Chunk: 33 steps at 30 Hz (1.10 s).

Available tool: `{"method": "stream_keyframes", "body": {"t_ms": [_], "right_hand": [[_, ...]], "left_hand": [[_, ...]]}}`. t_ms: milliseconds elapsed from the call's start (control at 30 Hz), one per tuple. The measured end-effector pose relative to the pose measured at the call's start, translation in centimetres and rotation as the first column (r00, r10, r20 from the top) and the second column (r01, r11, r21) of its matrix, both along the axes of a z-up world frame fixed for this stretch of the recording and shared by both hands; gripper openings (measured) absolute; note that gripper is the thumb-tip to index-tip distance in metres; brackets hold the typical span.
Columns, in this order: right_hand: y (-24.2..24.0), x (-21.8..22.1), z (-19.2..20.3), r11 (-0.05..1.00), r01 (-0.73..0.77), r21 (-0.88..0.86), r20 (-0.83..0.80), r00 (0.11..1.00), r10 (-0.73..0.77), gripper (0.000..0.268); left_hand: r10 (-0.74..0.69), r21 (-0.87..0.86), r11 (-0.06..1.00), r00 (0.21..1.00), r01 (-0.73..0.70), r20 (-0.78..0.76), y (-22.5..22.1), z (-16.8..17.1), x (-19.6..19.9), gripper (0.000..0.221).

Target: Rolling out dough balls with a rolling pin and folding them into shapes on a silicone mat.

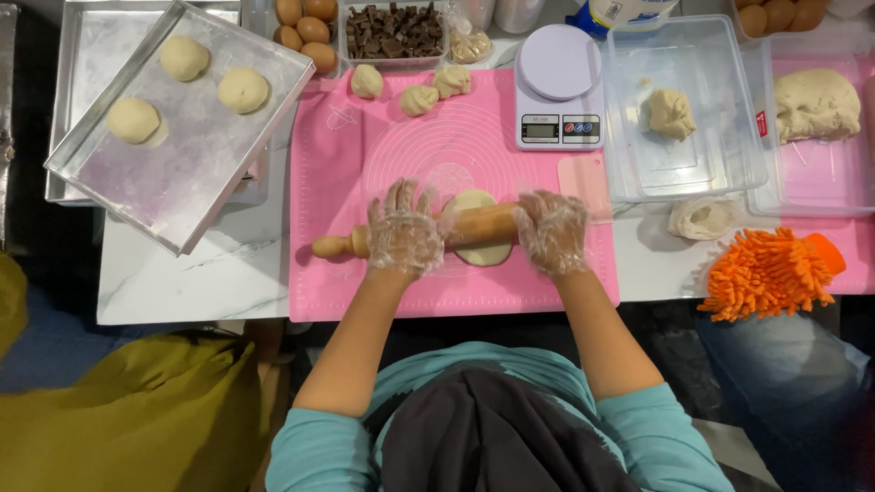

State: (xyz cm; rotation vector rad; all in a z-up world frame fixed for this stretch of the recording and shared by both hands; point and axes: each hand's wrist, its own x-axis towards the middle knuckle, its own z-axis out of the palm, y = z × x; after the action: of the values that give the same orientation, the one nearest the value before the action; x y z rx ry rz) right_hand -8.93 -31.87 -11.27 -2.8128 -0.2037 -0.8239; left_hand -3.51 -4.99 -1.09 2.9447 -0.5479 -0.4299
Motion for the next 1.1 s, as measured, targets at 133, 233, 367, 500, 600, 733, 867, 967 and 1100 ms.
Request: {"method": "stream_keyframes", "body": {"t_ms": [133, 233, 367, 500, 600, 733, 867, 967, 1100], "right_hand": [[0.0, -3.7, -0.6, 0.998, -0.060, 0.023, 0.068, 0.996, 0.059, 0.047], [0.0, -5.9, -0.5, 0.983, -0.174, 0.054, 0.207, 0.965, 0.159, 0.053], [1.0, -7.6, 2.9, 0.961, -0.273, 0.042, 0.348, 0.906, 0.242, 0.037], [-0.2, -7.0, 1.3, 0.908, -0.285, 0.307, 0.315, 0.931, 0.186, 0.037], [-2.0, -5.0, 0.6, 0.878, -0.203, 0.433, 0.481, 0.876, -0.034, 0.030], [2.0, -1.6, 1.9, 0.771, 0.051, 0.635, -0.058, 0.998, -0.018, 0.027], [6.5, 0.6, 4.2, 0.989, 0.125, -0.075, -0.676, 0.723, -0.142, 0.051], [8.8, 1.4, 3.3, 0.962, 0.221, -0.160, -0.730, 0.630, -0.266, 0.059], [6.6, 2.9, 0.6, 0.858, 0.365, 0.360, -0.613, 0.786, -0.077, 0.053]], "left_hand": [[-0.098, -0.005, 0.995, 0.977, 0.101, 0.187, 1.5, -6.1, -3.3, 0.092], [-0.200, 0.010, 0.978, 0.915, 0.210, 0.350, 3.0, -9.1, -4.7, 0.093], [-0.220, 0.070, 0.975, 0.932, 0.209, 0.287, 3.6, -8.7, -4.6, 0.085], [-0.164, 0.047, 0.986, 0.950, 0.157, 0.264, 4.4, -7.1, -3.7, 0.083], [-0.104, 0.031, 0.995, 0.970, 0.100, 0.221, 3.9, -6.0, -2.5, 0.081], [-0.012, 0.009, 1.000, 0.987, 0.011, 0.160, 4.9, -4.3, 0.0, 0.078], [0.085, -0.008, 0.996, 0.991, -0.084, 0.104, 6.8, -2.6, 1.8, 0.076], [0.149, -0.017, 0.989, 0.987, -0.149, 0.063, 7.1, -1.7, 2.0, 0.074], [0.212, -0.028, 0.977, 0.977, -0.212, 0.012, 6.8, -0.8, 1.6, 0.072]]}}
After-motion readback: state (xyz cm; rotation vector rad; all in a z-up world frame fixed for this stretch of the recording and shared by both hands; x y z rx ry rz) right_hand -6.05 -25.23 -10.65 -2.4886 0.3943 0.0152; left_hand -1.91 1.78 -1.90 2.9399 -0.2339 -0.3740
